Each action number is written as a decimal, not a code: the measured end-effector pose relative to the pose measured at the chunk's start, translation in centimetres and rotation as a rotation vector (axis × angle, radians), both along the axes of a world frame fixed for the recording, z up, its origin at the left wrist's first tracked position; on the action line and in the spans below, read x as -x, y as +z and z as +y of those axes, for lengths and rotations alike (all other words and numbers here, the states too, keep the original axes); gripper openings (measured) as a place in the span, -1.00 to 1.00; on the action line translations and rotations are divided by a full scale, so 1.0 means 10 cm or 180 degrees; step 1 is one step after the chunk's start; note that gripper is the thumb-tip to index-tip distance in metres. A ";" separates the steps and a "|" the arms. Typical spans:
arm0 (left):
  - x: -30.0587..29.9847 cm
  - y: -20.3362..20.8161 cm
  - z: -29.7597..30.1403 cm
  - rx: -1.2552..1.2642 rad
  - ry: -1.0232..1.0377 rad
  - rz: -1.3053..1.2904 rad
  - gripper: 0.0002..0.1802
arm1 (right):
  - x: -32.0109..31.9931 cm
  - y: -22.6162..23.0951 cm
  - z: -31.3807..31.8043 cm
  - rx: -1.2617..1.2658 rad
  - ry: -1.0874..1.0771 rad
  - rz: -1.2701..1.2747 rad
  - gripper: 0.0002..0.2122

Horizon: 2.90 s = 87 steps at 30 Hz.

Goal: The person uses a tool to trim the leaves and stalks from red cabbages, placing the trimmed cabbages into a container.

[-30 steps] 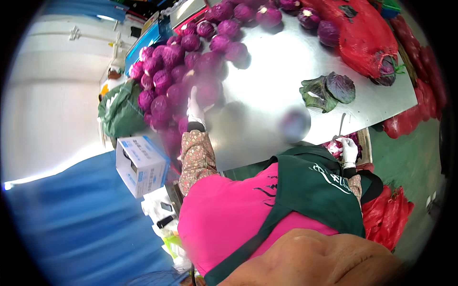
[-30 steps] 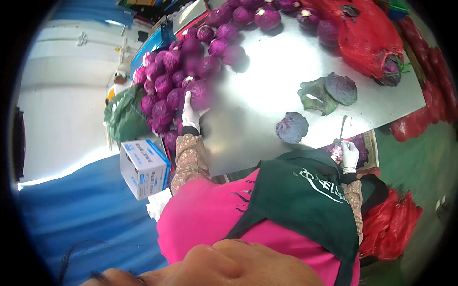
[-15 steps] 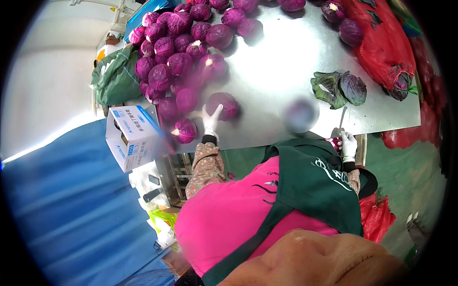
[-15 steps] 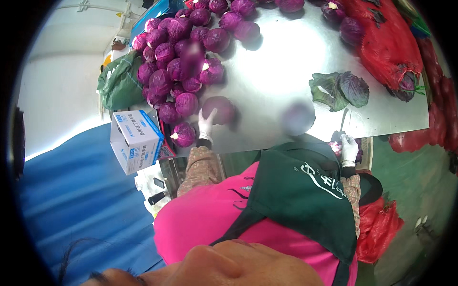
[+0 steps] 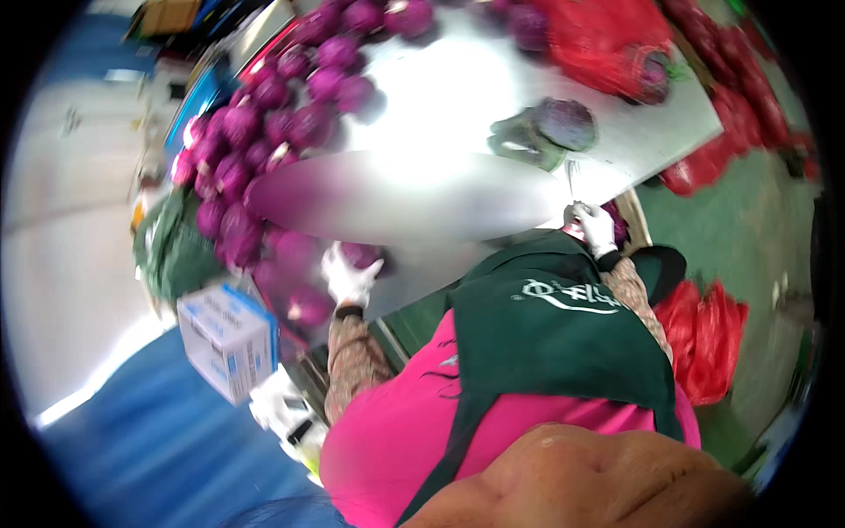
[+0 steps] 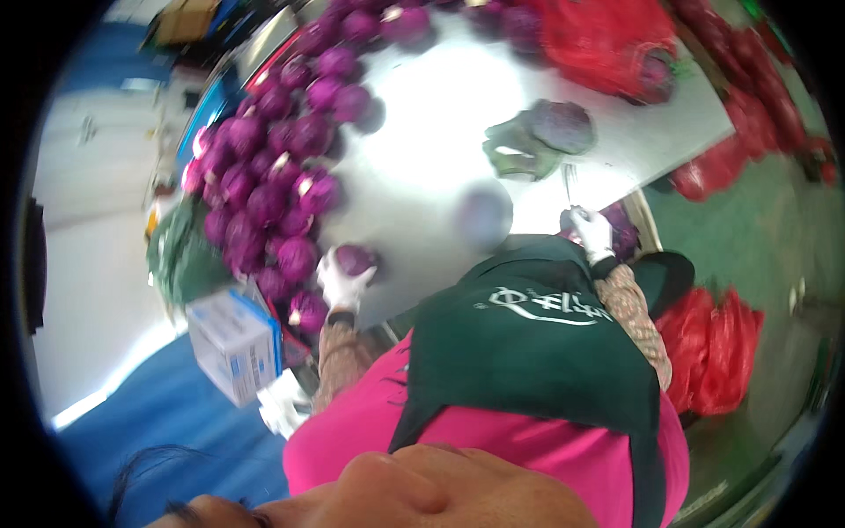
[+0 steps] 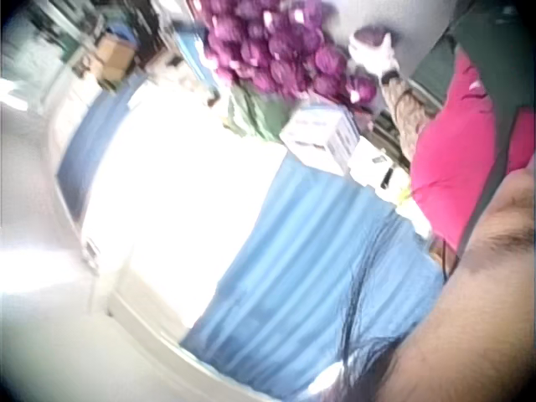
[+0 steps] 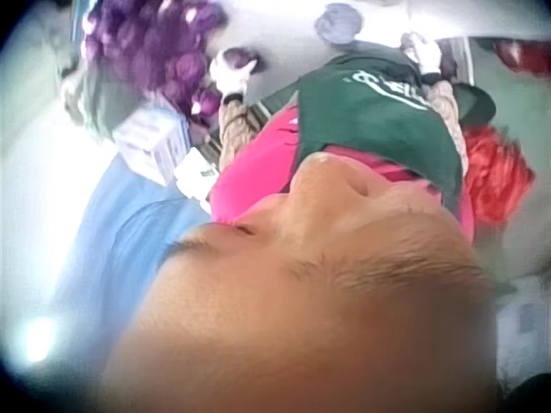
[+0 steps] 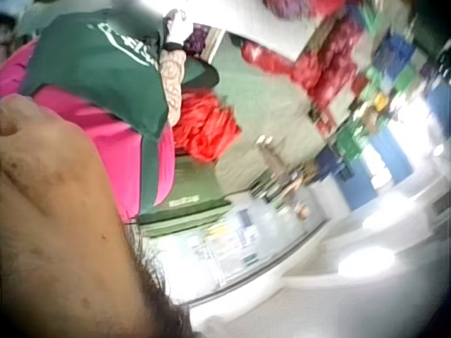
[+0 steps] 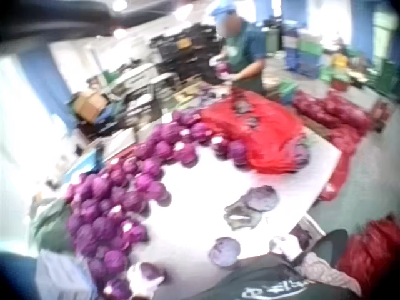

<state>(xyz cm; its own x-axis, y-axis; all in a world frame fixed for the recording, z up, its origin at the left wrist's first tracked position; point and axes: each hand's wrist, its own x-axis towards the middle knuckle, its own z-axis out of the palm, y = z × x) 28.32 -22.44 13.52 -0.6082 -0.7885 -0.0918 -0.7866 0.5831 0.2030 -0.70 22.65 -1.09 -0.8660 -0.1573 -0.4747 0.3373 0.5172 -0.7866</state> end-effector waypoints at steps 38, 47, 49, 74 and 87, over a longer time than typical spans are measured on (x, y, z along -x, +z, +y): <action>2.82 -0.74 2.77 -0.2443 -0.5524 -0.0988 -0.21 | -0.99 -0.38 0.98 -0.1704 -0.1153 0.0821 -0.53; 5.77 -0.19 2.43 -0.2972 -0.3261 0.2088 -0.67 | -0.92 -0.32 1.06 -0.1411 -0.2006 0.0229 -0.60; 6.26 -0.13 2.53 -0.3260 -0.2750 0.2164 -0.68 | -0.79 -0.14 0.99 -0.0981 -0.2320 -0.0142 -0.62; 7.31 -0.19 3.70 -0.3270 -0.5020 0.0206 -0.51 | 3.45 0.98 0.70 0.1562 -0.2452 0.0914 -0.37; 6.42 0.12 3.90 -0.0006 -0.6248 0.0568 -0.68 | 3.64 0.75 1.00 0.0039 -0.2386 0.1442 -0.70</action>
<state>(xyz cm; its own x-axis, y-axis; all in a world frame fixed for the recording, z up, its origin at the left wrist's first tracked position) -35.88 16.55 14.71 -0.4938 0.8676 0.0588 0.8581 0.4752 0.1946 -37.09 32.61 6.41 -0.8481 0.5262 -0.0619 0.2386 0.2752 -0.9313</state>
